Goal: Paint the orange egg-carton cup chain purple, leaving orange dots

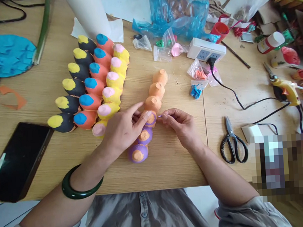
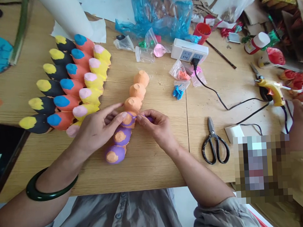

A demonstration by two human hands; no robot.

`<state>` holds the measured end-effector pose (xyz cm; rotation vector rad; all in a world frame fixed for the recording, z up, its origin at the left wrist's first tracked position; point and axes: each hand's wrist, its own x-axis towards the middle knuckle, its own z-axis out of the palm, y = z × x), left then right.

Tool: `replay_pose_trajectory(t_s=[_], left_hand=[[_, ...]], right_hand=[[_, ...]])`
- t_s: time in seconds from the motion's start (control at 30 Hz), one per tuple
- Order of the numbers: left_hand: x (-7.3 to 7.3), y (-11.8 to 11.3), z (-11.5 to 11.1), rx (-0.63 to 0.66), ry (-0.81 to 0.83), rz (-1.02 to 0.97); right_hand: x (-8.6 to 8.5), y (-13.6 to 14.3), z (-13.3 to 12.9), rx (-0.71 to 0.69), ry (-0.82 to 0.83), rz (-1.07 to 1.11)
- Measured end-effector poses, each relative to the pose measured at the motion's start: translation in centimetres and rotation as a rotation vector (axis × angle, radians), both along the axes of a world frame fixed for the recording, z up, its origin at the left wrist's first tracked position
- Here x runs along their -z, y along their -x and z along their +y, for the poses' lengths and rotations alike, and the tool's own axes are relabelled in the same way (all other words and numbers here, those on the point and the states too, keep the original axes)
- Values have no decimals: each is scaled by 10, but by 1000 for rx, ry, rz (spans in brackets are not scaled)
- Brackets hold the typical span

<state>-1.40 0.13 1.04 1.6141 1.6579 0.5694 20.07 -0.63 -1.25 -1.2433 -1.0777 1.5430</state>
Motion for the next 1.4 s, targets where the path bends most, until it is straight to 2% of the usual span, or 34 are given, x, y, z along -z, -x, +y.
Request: replay_pose_trajectory(t_s=[0.1,0.27,0.4,0.57,0.87,1.17,1.3,1.4], left_hand=[[4,-4,0,-63,67,-298],[-2,-15,0,-124,406,-838],[-3,-24,-5,-239,532,-1021],[-1,-29,-8,-255,504,-1106],[-3,-28,-9,-228,459,-1125],[0,-30,-11,-201,444,-1104],[1,-29,-11,-212,414,-1057],[-2,-27,-10,-226,382,-1034]], right_hand=[[1,-1,0,2,6,22],[-3,-2,-5,20,-27,59],[-9,-1,-11,43,-128,17],[-10,0,-14,24,-190,-92],[-7,1,-15,-7,-169,-37],[-5,2,-16,-46,-359,-95],[-11,-1,-17,-75,-428,-165],[-15,-1,-21,-59,-420,-154]])
